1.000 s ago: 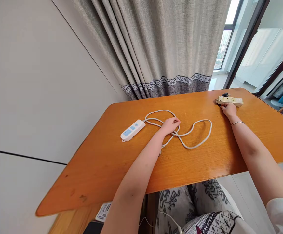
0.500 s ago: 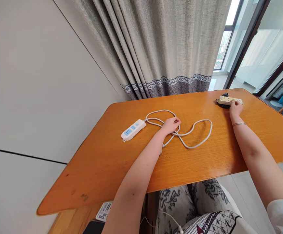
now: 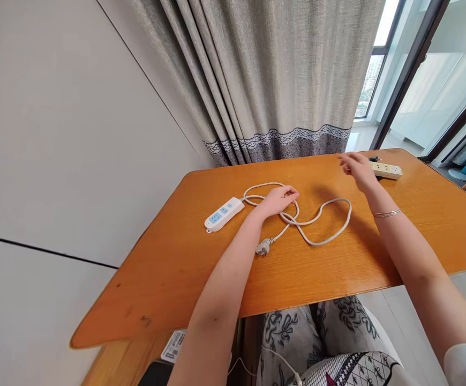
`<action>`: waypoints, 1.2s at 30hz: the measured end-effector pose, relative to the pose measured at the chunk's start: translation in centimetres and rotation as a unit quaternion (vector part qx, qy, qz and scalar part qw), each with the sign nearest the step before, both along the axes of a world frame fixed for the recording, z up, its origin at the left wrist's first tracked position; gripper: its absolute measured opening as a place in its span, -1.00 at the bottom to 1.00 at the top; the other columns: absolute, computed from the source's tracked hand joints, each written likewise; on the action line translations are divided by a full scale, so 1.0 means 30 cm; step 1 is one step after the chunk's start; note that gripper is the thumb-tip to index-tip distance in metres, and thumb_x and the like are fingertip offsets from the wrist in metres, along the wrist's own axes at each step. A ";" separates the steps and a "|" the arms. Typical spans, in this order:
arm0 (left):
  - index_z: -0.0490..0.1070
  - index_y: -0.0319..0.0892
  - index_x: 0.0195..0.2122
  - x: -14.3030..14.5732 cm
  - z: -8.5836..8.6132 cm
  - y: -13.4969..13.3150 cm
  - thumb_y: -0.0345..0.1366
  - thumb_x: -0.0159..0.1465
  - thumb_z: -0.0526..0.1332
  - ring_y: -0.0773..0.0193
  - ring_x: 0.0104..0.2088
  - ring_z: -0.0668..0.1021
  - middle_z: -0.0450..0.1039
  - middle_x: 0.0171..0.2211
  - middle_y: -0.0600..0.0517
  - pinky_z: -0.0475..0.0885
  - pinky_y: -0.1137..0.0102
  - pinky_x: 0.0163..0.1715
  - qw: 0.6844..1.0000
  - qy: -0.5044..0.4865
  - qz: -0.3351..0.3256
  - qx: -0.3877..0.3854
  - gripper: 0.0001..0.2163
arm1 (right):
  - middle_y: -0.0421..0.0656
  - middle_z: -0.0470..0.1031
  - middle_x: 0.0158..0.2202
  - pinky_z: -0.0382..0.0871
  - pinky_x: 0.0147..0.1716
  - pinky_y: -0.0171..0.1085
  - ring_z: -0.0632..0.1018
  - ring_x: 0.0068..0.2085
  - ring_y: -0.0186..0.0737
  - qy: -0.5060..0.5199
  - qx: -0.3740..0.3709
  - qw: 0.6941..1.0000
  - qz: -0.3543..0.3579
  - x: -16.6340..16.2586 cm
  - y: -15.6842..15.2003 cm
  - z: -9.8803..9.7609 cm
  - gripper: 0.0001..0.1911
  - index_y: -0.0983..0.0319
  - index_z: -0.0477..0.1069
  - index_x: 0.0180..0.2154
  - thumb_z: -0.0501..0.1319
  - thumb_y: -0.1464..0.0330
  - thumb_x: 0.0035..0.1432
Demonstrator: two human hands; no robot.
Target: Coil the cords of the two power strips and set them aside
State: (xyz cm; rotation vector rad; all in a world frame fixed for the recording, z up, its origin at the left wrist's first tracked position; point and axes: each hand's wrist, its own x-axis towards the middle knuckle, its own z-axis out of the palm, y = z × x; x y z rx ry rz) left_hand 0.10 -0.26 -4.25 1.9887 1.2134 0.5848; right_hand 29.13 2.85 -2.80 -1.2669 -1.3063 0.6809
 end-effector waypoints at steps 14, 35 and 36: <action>0.55 -0.12 -0.17 -0.168 0.110 -0.016 -0.42 0.27 0.10 0.15 -0.14 0.60 0.63 -0.11 -0.04 0.42 0.37 -0.10 0.966 0.238 0.057 0.086 -0.76 | 0.05 0.66 -0.15 0.24 -0.37 -0.25 0.62 -0.24 -0.07 -0.613 -0.131 0.709 0.323 -0.412 -0.286 0.026 -0.79 0.23 0.59 -0.16 0.19 0.33 0.32; 0.57 -0.12 -0.37 -0.178 0.089 -0.013 -0.28 0.14 0.28 0.14 -0.23 0.58 0.61 -0.25 -0.02 0.46 0.34 -0.13 0.982 0.171 0.010 0.078 -0.91 | -0.26 0.28 -0.45 0.19 -0.37 -0.28 0.29 -0.40 -0.28 -0.047 0.116 0.992 0.032 -0.209 -0.128 0.076 -0.72 0.16 0.41 -0.26 0.20 0.08 0.18; 0.57 -0.12 -0.36 -0.170 0.093 -0.017 -0.27 0.16 0.27 0.14 -0.21 0.58 0.60 -0.24 -0.03 0.46 0.33 -0.10 0.983 0.162 0.006 0.083 -0.90 | -0.27 0.26 -0.46 0.17 -0.39 -0.28 0.28 -0.41 -0.29 -0.038 0.112 0.992 0.041 -0.205 -0.128 0.079 -0.71 0.16 0.41 -0.26 0.21 0.08 0.18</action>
